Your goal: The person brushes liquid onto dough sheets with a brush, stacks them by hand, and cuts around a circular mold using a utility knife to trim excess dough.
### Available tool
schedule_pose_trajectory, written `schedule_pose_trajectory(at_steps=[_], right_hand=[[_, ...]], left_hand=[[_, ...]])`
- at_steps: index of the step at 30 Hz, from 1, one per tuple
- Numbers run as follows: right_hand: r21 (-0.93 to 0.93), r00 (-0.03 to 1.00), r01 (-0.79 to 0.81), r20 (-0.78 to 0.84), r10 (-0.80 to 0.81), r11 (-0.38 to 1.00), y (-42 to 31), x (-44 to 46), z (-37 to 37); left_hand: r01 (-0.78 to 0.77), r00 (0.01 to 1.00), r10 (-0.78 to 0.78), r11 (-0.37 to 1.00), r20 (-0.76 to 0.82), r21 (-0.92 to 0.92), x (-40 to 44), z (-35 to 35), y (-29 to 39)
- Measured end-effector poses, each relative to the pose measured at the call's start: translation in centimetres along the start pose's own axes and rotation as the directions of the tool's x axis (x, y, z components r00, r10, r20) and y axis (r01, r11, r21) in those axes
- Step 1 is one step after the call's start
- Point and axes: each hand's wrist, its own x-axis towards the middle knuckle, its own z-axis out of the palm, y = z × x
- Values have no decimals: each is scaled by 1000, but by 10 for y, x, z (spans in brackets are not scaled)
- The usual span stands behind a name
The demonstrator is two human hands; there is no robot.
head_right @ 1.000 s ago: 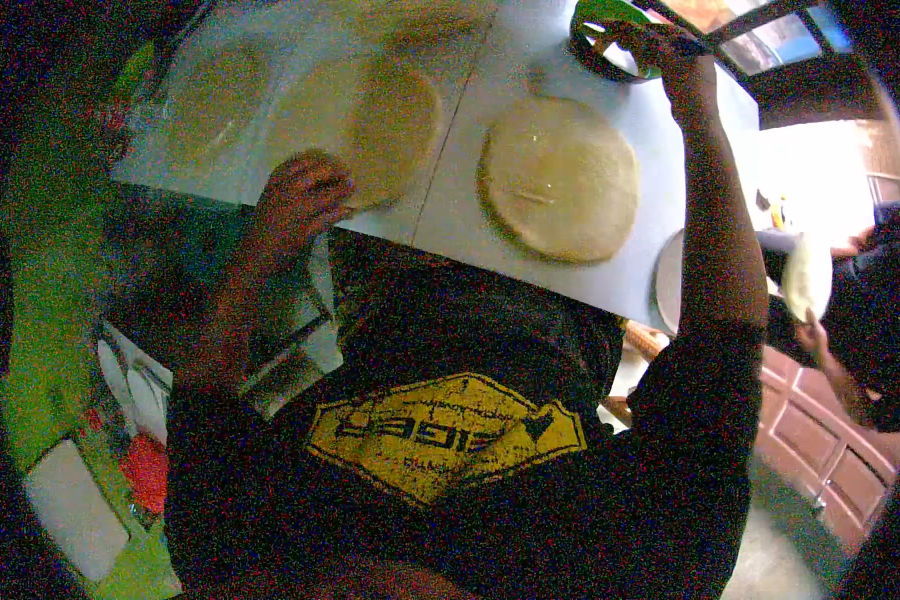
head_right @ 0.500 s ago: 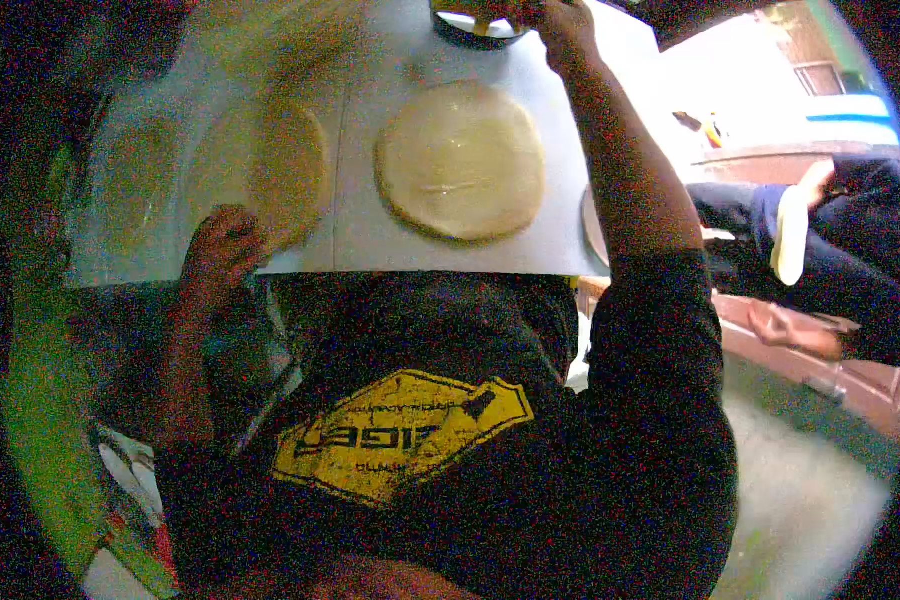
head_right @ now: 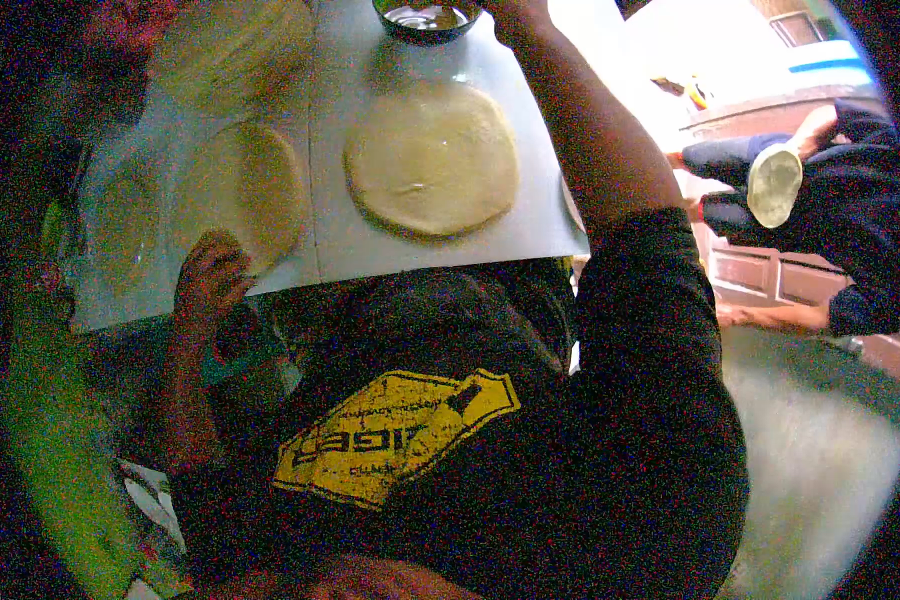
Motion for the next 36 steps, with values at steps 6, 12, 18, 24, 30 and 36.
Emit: schedule_pose_trajectory(at_steps=[6, 12, 18, 24, 30, 36], right_hand=[[8, 996, -85, -2, 85, 996, 15, -2, 3], [-122, 975, -222, -63, 215, 968, 23, -11, 5], [-207, 952, -35, -303, -30, 978, 30, -31, -21], [-821, 887, 421, 461, 12, 386, 3, -208, -30], [-657, 644, 704, 750, 150, 270, 55, -269, -35], [-679, 651, 645, 729, 214, 351, 58, -243, -35]], left_hand=[[-17, 999, 19, 998, -32, 55, -3, -2, 2], [2, 1000, -2, 1000, -26, 25, 0, 2, -5], [32, 999, -29, 993, -26, 117, -5, 13, -1], [-138, 989, 131, 984, -69, -109, 24, 43, 60], [-383, 915, 324, 886, -241, -261, 110, 126, 67], [-464, 885, 452, 847, -108, -259, 149, 141, 56]])
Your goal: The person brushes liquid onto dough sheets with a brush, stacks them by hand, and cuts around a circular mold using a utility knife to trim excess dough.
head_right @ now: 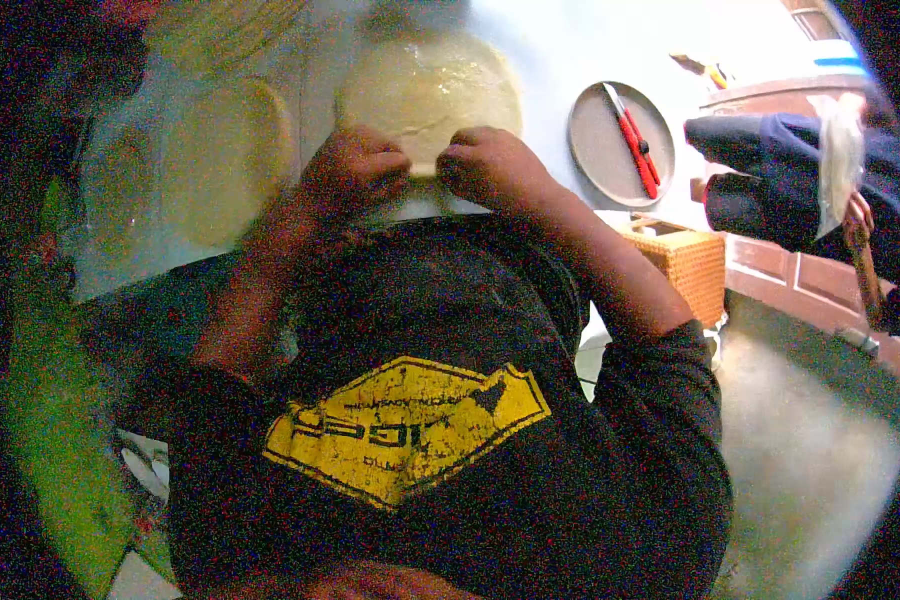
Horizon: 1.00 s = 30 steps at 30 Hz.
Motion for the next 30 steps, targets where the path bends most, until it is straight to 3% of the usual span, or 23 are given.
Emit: schedule_pose_trajectory(at_steps=[1, 5, 8, 10, 20, 25, 30], right_hand=[[4, 1000, 6, -30, -6, 1000, 0, -6, -30], [77, 996, 52, -70, -47, 996, 7, -2, -32], [80, 998, 33, -50, -29, 996, 22, 0, -30], [74, 999, 9, -34, -7, 997, 27, 1, -26], [83, 995, -76, 67, 70, 994, 32, 1, -33], [111, 988, -100, 129, 86, 989, 39, 2, -29], [99, 997, -58, 61, 52, 993, 33, -1, -31]], left_hand=[[-45, 999, 45, 998, 0, 49, 26, -19, 14], [-30, 1000, 30, 997, 6, 70, 30, -30, 18], [58, 998, -60, 996, 21, 64, 36, -26, 17], [152, 987, -147, 986, -66, 74, 35, -20, 17], [248, 968, -246, 967, -40, 61, 39, -15, 24], [464, 885, -465, 874, 27, -142, 38, -14, 28], [491, 869, -494, 855, 28, -167, 42, -18, 30]])
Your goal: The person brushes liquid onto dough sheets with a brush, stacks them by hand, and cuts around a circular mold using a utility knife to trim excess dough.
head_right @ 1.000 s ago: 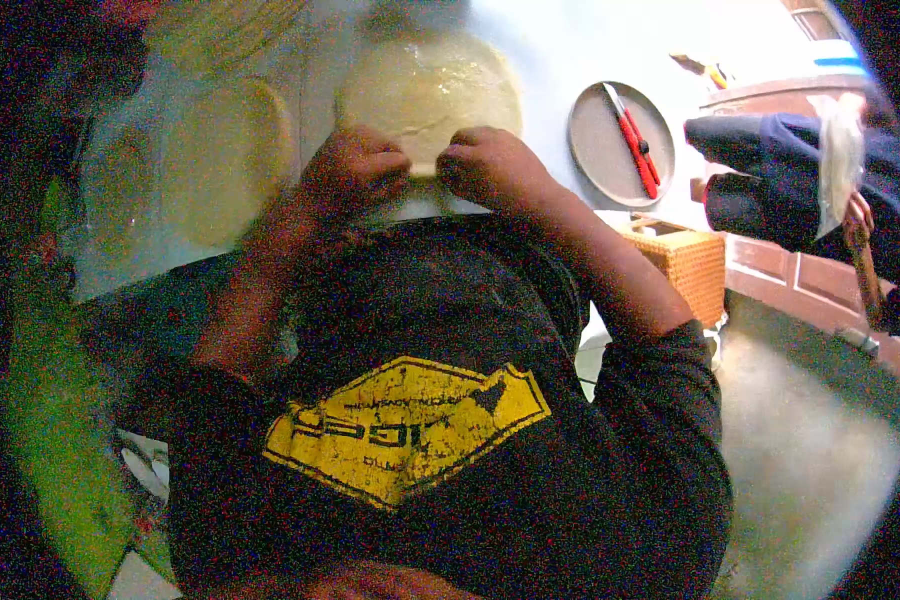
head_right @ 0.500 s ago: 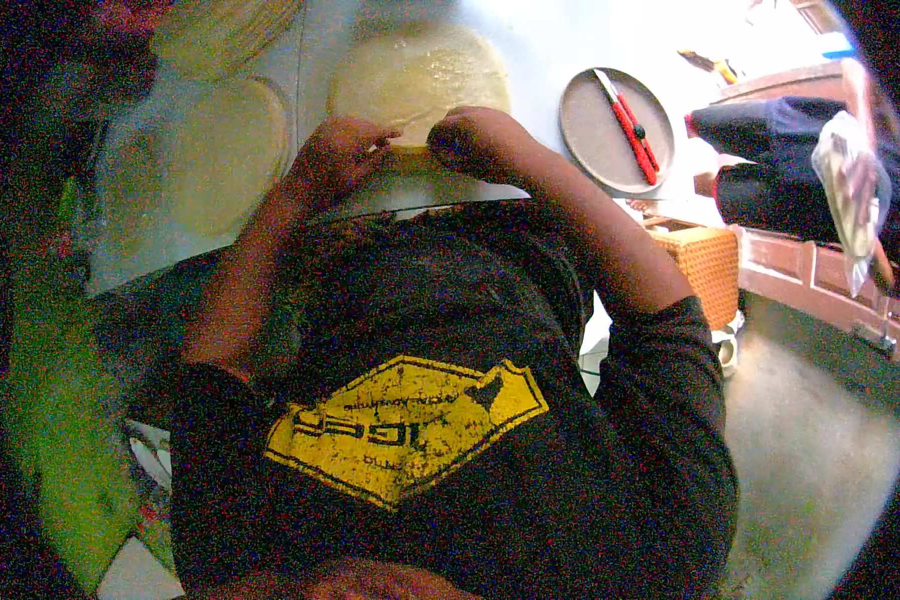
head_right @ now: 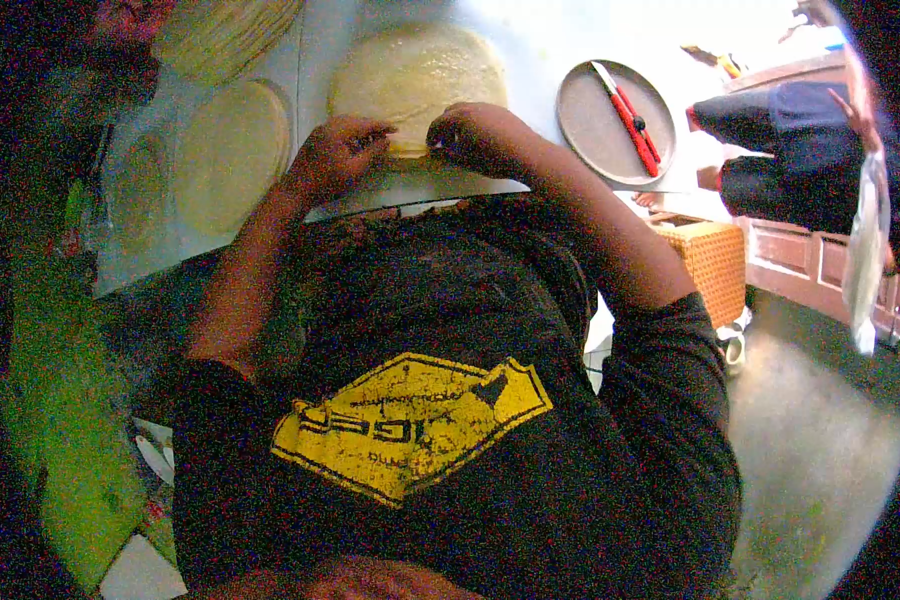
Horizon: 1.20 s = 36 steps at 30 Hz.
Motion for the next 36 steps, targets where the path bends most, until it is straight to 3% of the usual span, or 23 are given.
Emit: schedule_pose_trajectory(at_steps=[2, 5, 7, 8, 10, 14, 22, 24, 25, 27, 32, 34, 36], right_hand=[[-38, 1000, -4, -5, 4, 999, -3, -1, 3], [-81, 1000, -9, -19, 8, 997, -3, -1, 7], [-86, 1000, -9, -27, 7, 996, -4, 0, 8], [-112, 999, -30, -20, 28, 993, -5, 1, 7], [-139, 999, -50, -12, 48, 989, -8, 2, 7], [-125, 997, -69, -49, 63, 990, -7, 3, 7], [-135, 994, -67, -96, 54, 989, -7, 3, 1], [-128, 968, -4, -248, -28, 992, -14, -4, 1], [-128, 969, -4, -246, -28, 992, -15, -7, 4], [-366, 841, 210, -405, -359, 906, -13, -13, 14], [-331, 896, 229, -297, -331, 916, -1, -11, 16], [-332, 904, 214, -288, -315, 919, 1, -9, 17], [-353, 939, 168, -228, -259, 921, -1, -8, 15]], left_hand=[[-1, 1000, 1, 1000, 7, -5, 0, 1, -1], [-117, 990, 122, 991, -75, 64, 1, 8, -8], [-344, 929, 364, 914, -60, 213, 2, 9, -10], [-344, 929, 364, 914, -61, 213, 2, 9, -9], [-488, 864, 501, 856, -43, 170, 2, 11, -7], [-492, 865, 502, 852, -15, 177, 2, 9, -6], [-335, 936, 350, 919, -40, 208, 8, 11, -7], [-310, 944, 326, 925, -39, 221, 13, 8, 3], [-284, 953, 301, 929, -39, 236, 14, 6, 6], [-280, 951, 300, 936, -68, 211, 17, 7, 6], [-282, 953, 302, 924, -39, 258, 20, 10, -6], [-406, 909, 416, 874, 22, 269, 19, 10, -10], [-451, 883, 468, 859, -14, 243, 15, 13, -8]])
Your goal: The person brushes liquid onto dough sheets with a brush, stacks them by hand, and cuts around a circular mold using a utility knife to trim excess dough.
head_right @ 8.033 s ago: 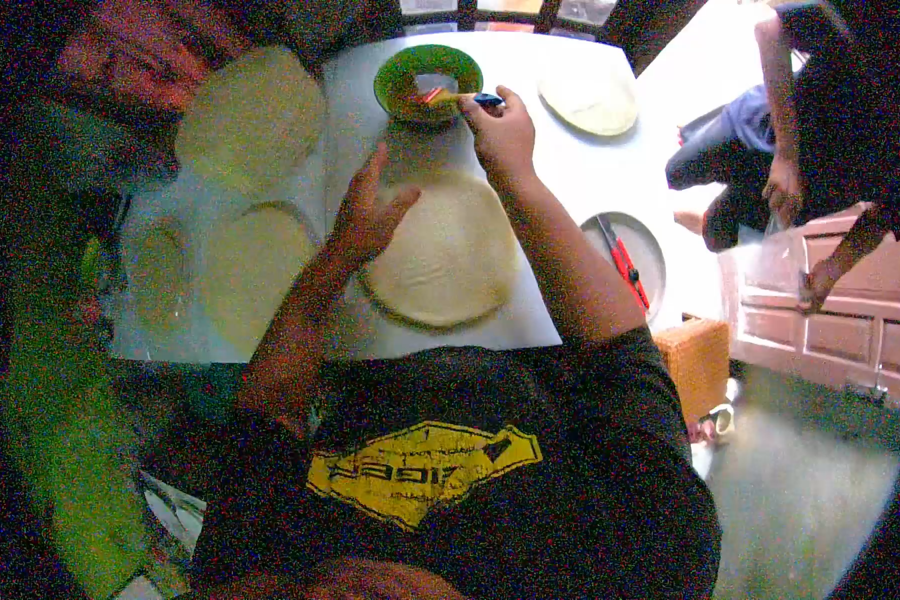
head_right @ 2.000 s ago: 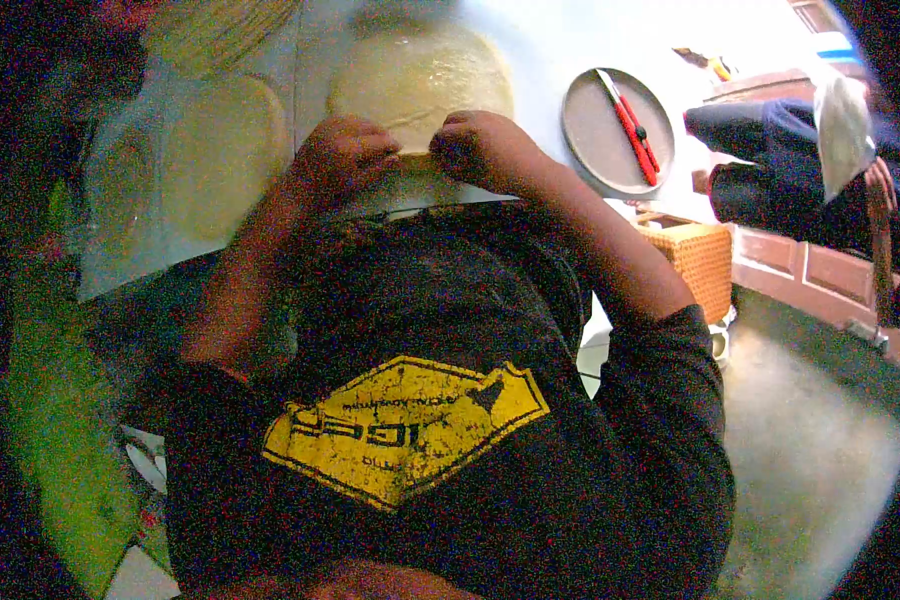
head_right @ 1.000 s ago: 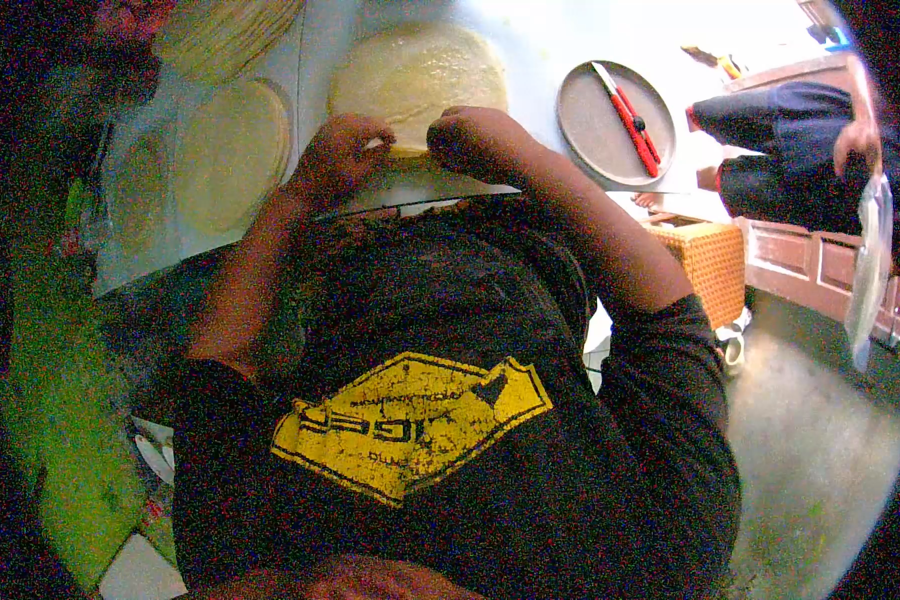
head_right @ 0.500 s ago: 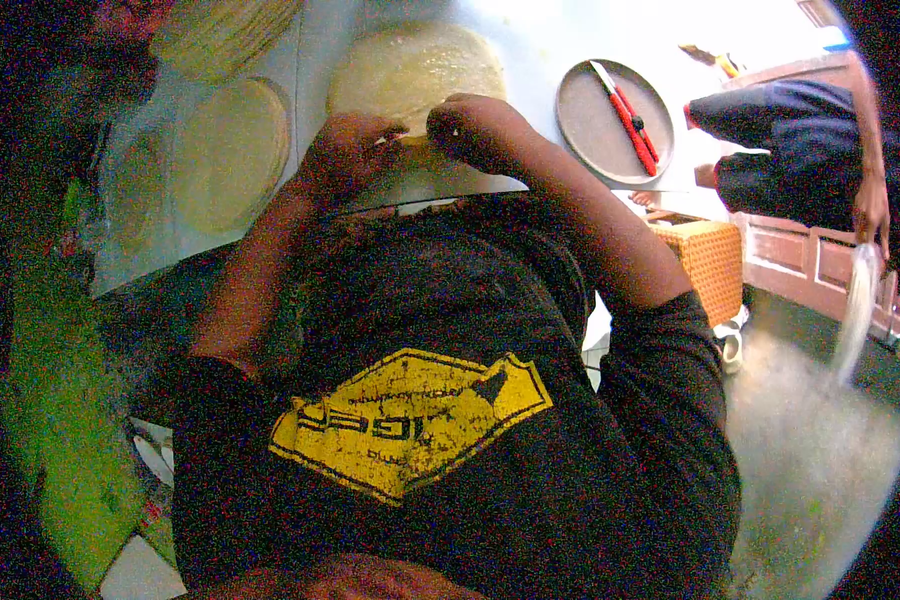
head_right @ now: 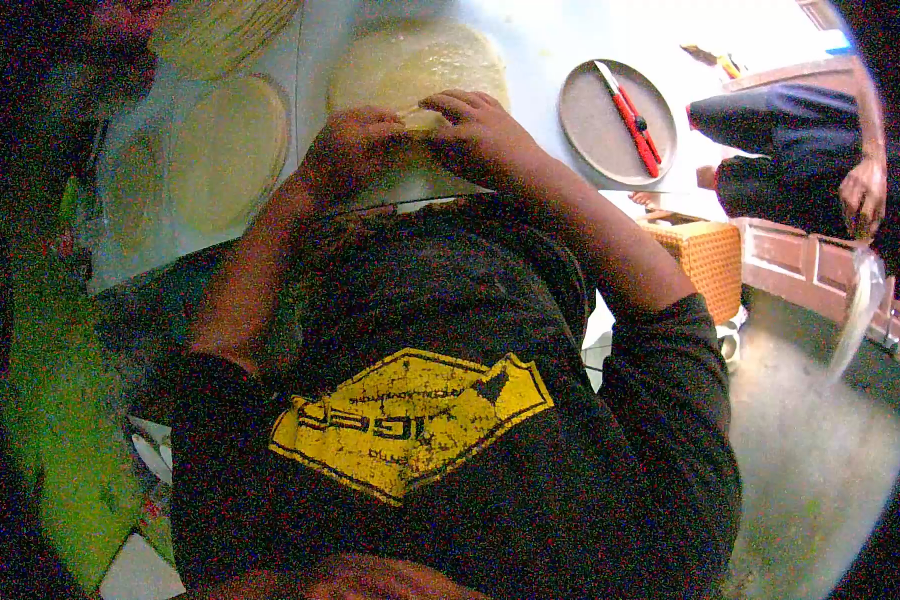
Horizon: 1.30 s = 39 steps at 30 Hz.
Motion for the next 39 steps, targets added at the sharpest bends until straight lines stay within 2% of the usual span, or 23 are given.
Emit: schedule_pose_trajectory(at_steps=[3, 5, 8, 11, 16, 19, 21, 22, 25, 26, 27, 28, 29, 31, 34, 37, 39], right_hand=[[47, 999, 45, -20, -44, 998, 5, 1, 2], [63, 1000, 9, -26, -8, 998, 7, 4, 3], [100, 1000, -26, -2, 26, 995, 5, 8, 0], [98, 1000, 3, 6, -4, 995, 3, 6, 0], [45, 999, 46, -13, -46, 998, 3, 6, -2], [123, 1000, -2, -14, 3, 992, 6, 7, 0], [212, 998, -59, -15, 64, 975, 6, 7, 0], [212, 998, -59, -15, 64, 975, 4, 6, 0], [186, 986, -120, -93, 139, 975, -8, 0, -3], [127, 989, -16, -143, 35, 992, -11, -3, -7], [65, 980, 81, -187, -68, 995, -13, -5, -10], [65, 980, 80, -186, -66, 995, -12, -5, -9], [39, 984, 86, -163, -79, 995, -9, -6, -9], [10, 986, 94, -142, -91, 996, -4, -5, -6], [-13, 990, 76, -118, -77, 997, 0, -3, -3], [40, 992, 70, -109, -65, 997, 1, -1, -2], [76, 991, 35, -129, -25, 997, 4, -1, 3]], left_hand=[[-56, 996, 53, 998, -70, -36, -2, 6, 3], [-61, 994, 56, 997, -91, -46, -6, 11, 2], [108, 994, -102, 970, 36, -219, -7, 12, 0], [127, 992, -123, 969, 29, -210, -7, 10, 3], [21, 1000, -19, 998, 23, -65, -5, 9, 0], [-59, 998, 59, 998, -12, 13, -3, 8, 0], [-38, 999, 38, 998, 4, -43, -1, 5, -1], [-15, 1000, 17, 995, 21, -97, 1, 3, -2], [-13, 1000, 11, 996, -23, -86, 0, 2, -4], [-9, 1000, 7, 996, -26, -85, -1, 2, -3], [33, 999, -33, 999, -3, 14, 0, 3, -2], [70, 997, -73, 991, 17, 114, 0, 4, -1], [68, 997, -71, 991, 16, 113, 0, 4, -2], [-44, 998, 47, 997, -44, 63, 0, 3, -3], [-39, 999, 39, 999, -18, -4, -2, 1, -1], [-58, 998, 57, 997, -21, -60, -3, 5, -2], [-61, 998, 60, 998, -23, -32, -4, 2, 3]])
